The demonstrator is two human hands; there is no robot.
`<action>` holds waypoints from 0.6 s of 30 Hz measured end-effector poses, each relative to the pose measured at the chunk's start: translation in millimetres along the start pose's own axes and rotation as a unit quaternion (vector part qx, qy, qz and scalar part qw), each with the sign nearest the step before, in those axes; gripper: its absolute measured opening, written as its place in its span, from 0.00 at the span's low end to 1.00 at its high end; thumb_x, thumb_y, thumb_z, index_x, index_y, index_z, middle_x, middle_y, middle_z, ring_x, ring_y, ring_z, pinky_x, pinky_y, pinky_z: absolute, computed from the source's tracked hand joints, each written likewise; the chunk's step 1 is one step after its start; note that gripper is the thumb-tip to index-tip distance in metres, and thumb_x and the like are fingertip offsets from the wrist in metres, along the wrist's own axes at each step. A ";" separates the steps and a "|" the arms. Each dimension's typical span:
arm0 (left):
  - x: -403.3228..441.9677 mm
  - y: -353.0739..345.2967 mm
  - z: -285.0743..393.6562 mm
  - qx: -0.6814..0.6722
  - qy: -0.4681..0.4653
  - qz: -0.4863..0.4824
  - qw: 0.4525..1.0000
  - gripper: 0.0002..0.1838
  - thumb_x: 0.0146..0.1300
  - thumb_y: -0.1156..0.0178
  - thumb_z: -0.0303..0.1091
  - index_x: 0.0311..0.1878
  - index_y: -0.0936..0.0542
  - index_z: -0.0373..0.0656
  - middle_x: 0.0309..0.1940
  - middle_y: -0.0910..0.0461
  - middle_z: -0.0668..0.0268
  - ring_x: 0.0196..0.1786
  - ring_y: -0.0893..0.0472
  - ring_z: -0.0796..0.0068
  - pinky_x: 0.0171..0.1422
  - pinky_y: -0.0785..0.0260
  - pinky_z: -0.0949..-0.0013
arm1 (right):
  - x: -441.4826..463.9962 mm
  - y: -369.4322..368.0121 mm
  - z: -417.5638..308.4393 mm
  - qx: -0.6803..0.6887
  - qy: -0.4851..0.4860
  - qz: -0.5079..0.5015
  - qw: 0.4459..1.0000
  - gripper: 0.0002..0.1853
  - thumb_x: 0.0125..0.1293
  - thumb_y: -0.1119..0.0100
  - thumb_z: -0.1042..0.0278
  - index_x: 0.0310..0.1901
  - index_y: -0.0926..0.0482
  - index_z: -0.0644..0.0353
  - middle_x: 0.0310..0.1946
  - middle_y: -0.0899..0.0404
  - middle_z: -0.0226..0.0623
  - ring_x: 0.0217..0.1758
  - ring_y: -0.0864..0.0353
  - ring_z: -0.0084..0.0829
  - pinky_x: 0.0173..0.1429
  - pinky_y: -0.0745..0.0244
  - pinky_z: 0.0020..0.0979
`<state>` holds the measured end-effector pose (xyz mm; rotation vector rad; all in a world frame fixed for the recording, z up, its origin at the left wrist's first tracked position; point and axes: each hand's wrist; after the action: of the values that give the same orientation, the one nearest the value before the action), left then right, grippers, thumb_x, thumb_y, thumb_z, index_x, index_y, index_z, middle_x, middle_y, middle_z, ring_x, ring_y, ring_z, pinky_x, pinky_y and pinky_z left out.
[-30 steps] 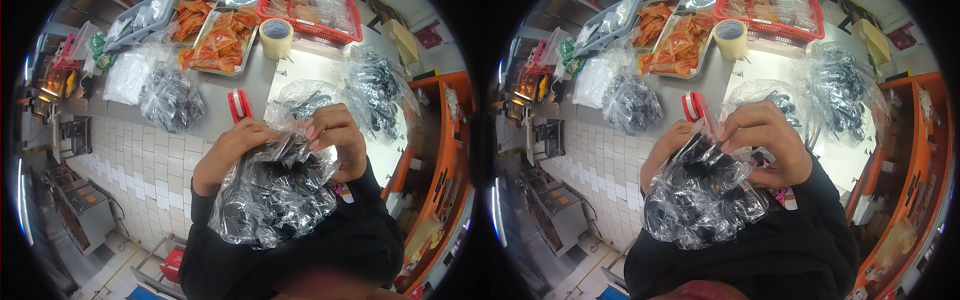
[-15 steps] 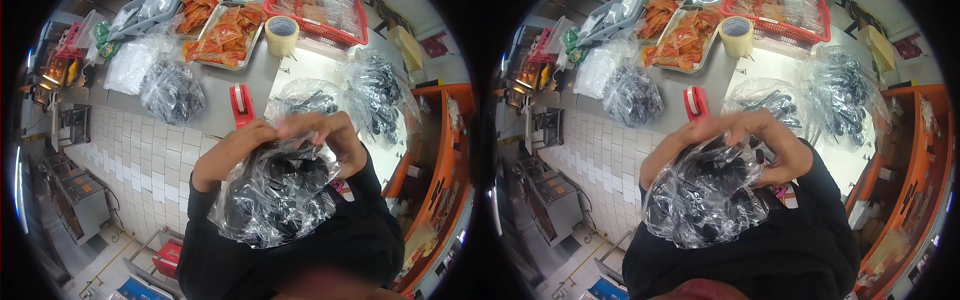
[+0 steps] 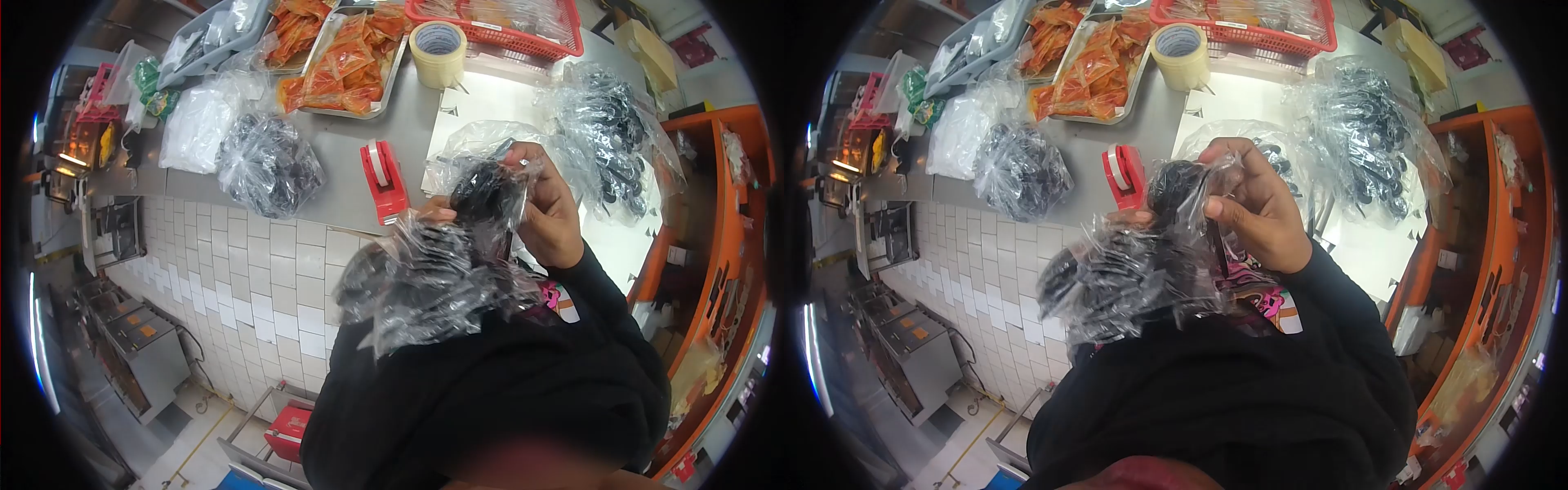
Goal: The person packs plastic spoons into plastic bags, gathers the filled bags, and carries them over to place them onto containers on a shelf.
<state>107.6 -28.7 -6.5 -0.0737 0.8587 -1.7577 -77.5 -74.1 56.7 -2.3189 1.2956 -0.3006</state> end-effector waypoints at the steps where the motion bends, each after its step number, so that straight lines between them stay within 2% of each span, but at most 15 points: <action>1: -4.7 -1.9 -3.3 0.020 -0.012 0.017 1.000 0.26 0.59 0.40 0.33 0.61 0.32 0.37 0.52 0.26 0.58 0.54 0.25 0.68 0.59 0.34 0.67 | 0.4 1.4 0.5 0.001 -0.011 0.001 1.000 0.22 0.64 0.41 0.73 0.57 0.38 0.60 0.40 0.28 0.31 0.40 0.27 0.16 0.42 0.32 0.19; 3: -13.2 -0.9 -7.3 0.057 -0.030 0.046 0.997 0.26 0.59 0.40 0.33 0.61 0.32 0.37 0.52 0.26 0.58 0.54 0.25 0.67 0.59 0.35 0.66 | 4.5 -4.9 0.5 0.055 0.006 0.027 0.998 0.22 0.64 0.42 0.74 0.58 0.38 0.61 0.39 0.26 0.31 0.47 0.27 0.20 0.53 0.33 0.24; 11: -40.2 19.9 -37.4 0.130 -0.043 0.152 0.979 0.27 0.58 0.41 0.31 0.61 0.32 0.35 0.53 0.26 0.57 0.55 0.26 0.66 0.63 0.36 0.64 | 11.1 10.1 11.3 0.081 -0.052 0.111 0.989 0.23 0.67 0.46 0.72 0.60 0.40 0.65 0.48 0.25 0.36 0.50 0.27 0.22 0.56 0.34 0.27; 13: -43.3 32.1 -52.3 0.051 -0.040 0.168 0.984 0.27 0.58 0.41 0.28 0.62 0.33 0.37 0.54 0.26 0.57 0.58 0.27 0.64 0.64 0.37 0.61 | 12.4 17.0 13.1 0.089 -0.056 0.128 0.986 0.24 0.67 0.46 0.71 0.61 0.41 0.67 0.48 0.26 0.36 0.50 0.26 0.22 0.56 0.34 0.26; 14: -39.2 34.5 -58.5 -0.072 -0.053 0.189 0.978 0.29 0.56 0.40 0.28 0.62 0.33 0.38 0.57 0.28 0.57 0.61 0.29 0.61 0.67 0.39 0.57 | 13.6 21.9 14.2 0.089 -0.050 0.151 0.983 0.25 0.68 0.48 0.73 0.64 0.44 0.67 0.50 0.26 0.36 0.52 0.26 0.22 0.56 0.33 0.26; 15: -35.4 25.0 -46.7 -0.072 -0.053 0.189 0.978 0.29 0.56 0.40 0.28 0.62 0.33 0.38 0.57 0.28 0.57 0.61 0.29 0.61 0.67 0.39 0.57 | 14.3 24.3 14.8 0.089 -0.045 0.174 0.980 0.27 0.69 0.51 0.74 0.66 0.46 0.67 0.53 0.26 0.36 0.54 0.26 0.23 0.57 0.31 0.25; 17: -27.9 6.2 -17.3 -0.171 -0.153 0.084 0.970 0.29 0.58 0.43 0.24 0.64 0.36 0.37 0.62 0.34 0.57 0.65 0.34 0.66 0.68 0.41 0.59 | 16.3 27.3 9.4 0.107 -0.024 0.173 0.979 0.28 0.69 0.51 0.74 0.67 0.48 0.68 0.54 0.27 0.36 0.55 0.27 0.22 0.58 0.33 0.24; 18: -24.1 3.8 -10.4 -0.205 -0.185 0.046 0.960 0.29 0.59 0.44 0.23 0.64 0.37 0.36 0.64 0.36 0.57 0.66 0.36 0.67 0.69 0.41 0.60 | 17.1 34.3 5.2 0.069 0.017 0.232 0.970 0.27 0.69 0.52 0.74 0.67 0.46 0.68 0.54 0.28 0.37 0.55 0.28 0.22 0.59 0.34 0.24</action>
<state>115.1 -3.2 -7.7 -0.6067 0.9164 -1.3946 -91.9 -102.4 34.6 -1.8343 1.7234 -0.2639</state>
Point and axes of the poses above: each hand's wrist, its own x-axis towards the middle knuckle, its own y-axis out of the back of the hand, z = x × y
